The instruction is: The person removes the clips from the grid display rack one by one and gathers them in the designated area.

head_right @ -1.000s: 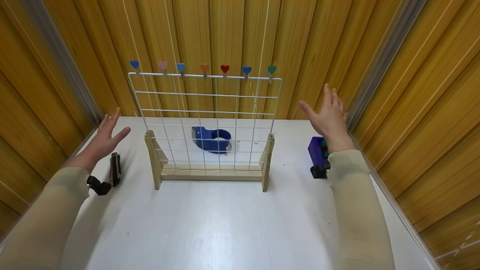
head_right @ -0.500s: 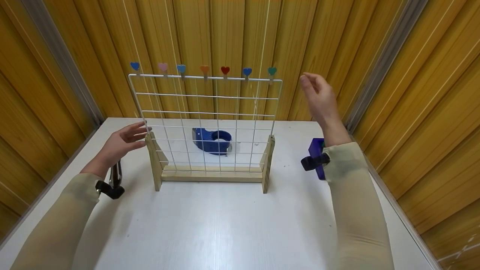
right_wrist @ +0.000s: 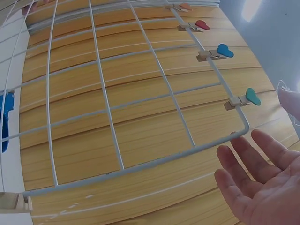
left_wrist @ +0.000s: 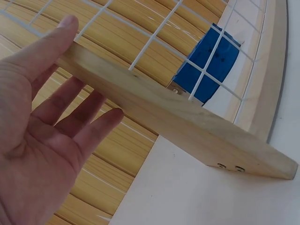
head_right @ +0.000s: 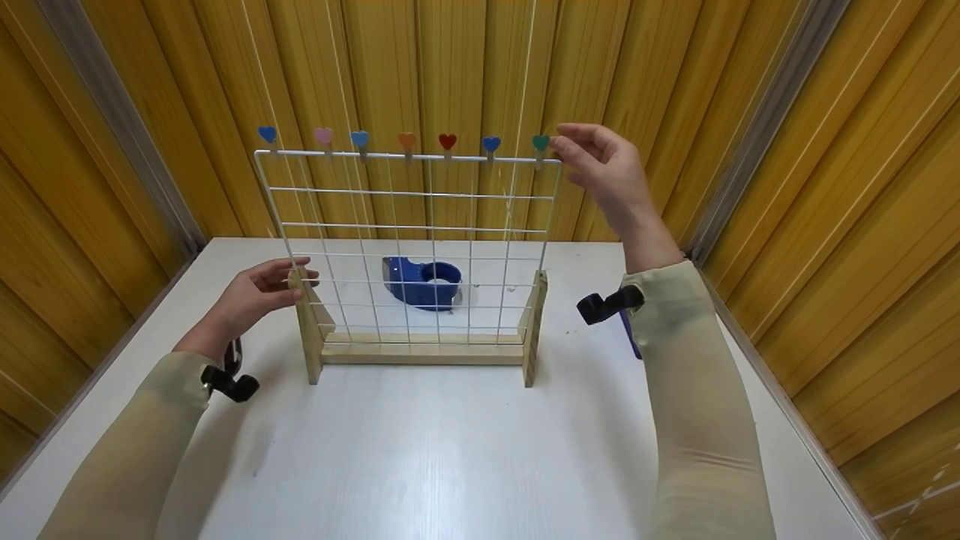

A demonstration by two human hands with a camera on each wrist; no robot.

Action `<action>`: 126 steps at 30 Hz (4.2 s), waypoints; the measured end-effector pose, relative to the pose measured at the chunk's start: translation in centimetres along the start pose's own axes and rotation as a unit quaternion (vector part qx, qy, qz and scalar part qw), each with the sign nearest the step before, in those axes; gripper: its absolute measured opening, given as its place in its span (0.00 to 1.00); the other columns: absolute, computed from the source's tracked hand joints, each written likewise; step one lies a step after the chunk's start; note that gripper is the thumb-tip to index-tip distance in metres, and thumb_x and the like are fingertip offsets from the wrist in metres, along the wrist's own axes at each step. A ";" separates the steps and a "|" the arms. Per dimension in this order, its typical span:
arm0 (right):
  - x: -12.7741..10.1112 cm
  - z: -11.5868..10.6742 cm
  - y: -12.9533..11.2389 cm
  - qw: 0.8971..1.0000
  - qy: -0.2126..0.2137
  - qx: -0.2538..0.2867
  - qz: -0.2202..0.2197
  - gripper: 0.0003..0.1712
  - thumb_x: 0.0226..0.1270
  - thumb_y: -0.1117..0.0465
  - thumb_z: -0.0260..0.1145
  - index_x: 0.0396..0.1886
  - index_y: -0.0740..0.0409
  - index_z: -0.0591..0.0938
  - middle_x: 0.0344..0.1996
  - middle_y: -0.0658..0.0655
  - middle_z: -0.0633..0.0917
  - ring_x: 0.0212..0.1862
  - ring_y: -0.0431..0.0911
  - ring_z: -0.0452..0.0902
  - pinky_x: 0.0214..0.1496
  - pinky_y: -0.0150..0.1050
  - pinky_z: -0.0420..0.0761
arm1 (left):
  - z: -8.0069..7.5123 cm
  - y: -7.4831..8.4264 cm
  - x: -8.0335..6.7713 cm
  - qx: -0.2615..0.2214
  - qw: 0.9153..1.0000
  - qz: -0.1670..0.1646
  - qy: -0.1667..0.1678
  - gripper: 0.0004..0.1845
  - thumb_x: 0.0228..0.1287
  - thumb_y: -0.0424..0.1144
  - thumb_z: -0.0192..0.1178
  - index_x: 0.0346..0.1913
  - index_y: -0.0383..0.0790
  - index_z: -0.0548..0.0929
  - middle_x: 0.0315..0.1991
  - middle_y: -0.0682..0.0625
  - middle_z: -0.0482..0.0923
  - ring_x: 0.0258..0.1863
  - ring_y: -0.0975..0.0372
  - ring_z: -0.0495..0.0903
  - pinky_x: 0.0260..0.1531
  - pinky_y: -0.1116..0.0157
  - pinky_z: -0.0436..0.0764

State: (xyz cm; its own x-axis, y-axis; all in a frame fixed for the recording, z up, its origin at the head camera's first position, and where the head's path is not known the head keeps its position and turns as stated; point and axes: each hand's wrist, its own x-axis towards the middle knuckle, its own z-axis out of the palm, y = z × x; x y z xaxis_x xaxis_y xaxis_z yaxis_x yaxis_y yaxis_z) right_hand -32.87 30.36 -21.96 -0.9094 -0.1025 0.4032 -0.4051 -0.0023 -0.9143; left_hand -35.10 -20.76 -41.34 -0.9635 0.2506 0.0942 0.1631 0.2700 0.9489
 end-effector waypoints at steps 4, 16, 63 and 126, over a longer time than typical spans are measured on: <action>0.3 0.6 -0.4 0.999 -0.014 0.031 0.000 0.19 0.73 0.60 0.68 0.60 0.60 0.83 0.49 0.52 0.88 0.55 0.45 0.82 0.56 0.34 0.81 | 0.0 -0.1 0.0 -0.007 1.000 0.009 0.002 0.31 0.67 0.41 0.70 0.72 0.53 0.76 0.66 0.40 0.79 0.62 0.56 0.81 0.65 0.59 0.81; 0.8 1.6 -0.5 0.999 -0.014 0.024 0.016 0.16 0.68 0.59 0.73 0.51 0.64 0.87 0.39 0.53 0.90 0.43 0.44 0.85 0.48 0.31 0.85 | -0.1 -0.1 -0.6 -0.025 1.000 0.001 0.013 0.30 0.66 0.44 0.71 0.70 0.54 0.77 0.63 0.44 0.83 0.59 0.59 0.82 0.59 0.66 0.84; 1.9 2.8 -0.5 0.996 0.064 0.030 -0.050 0.07 0.64 0.63 0.76 0.37 0.65 0.89 0.29 0.52 0.89 0.30 0.42 0.80 0.32 0.28 0.79 | -0.2 -0.7 -0.7 -0.024 1.000 -0.007 0.019 0.30 0.66 0.46 0.71 0.69 0.53 0.78 0.63 0.44 0.82 0.57 0.62 0.82 0.61 0.64 0.83; -11.1 10.7 12.7 0.987 -0.105 -0.104 0.064 0.18 0.65 0.66 0.74 0.54 0.66 0.85 0.37 0.50 0.90 0.39 0.41 0.87 0.44 0.33 0.87 | -0.1 -1.0 -0.6 -0.025 0.999 0.003 0.021 0.31 0.66 0.46 0.71 0.71 0.48 0.76 0.64 0.41 0.81 0.57 0.64 0.82 0.58 0.68 0.83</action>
State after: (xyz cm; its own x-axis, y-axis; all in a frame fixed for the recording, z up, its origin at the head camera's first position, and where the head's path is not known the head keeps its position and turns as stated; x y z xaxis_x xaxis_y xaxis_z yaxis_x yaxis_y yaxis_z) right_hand -26.89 20.83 -38.51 -0.9233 -0.2932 0.2481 -0.3191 0.2260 -0.9204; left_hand -34.67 -21.29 -42.27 -0.9707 0.2127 0.1113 0.1588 0.2213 0.9622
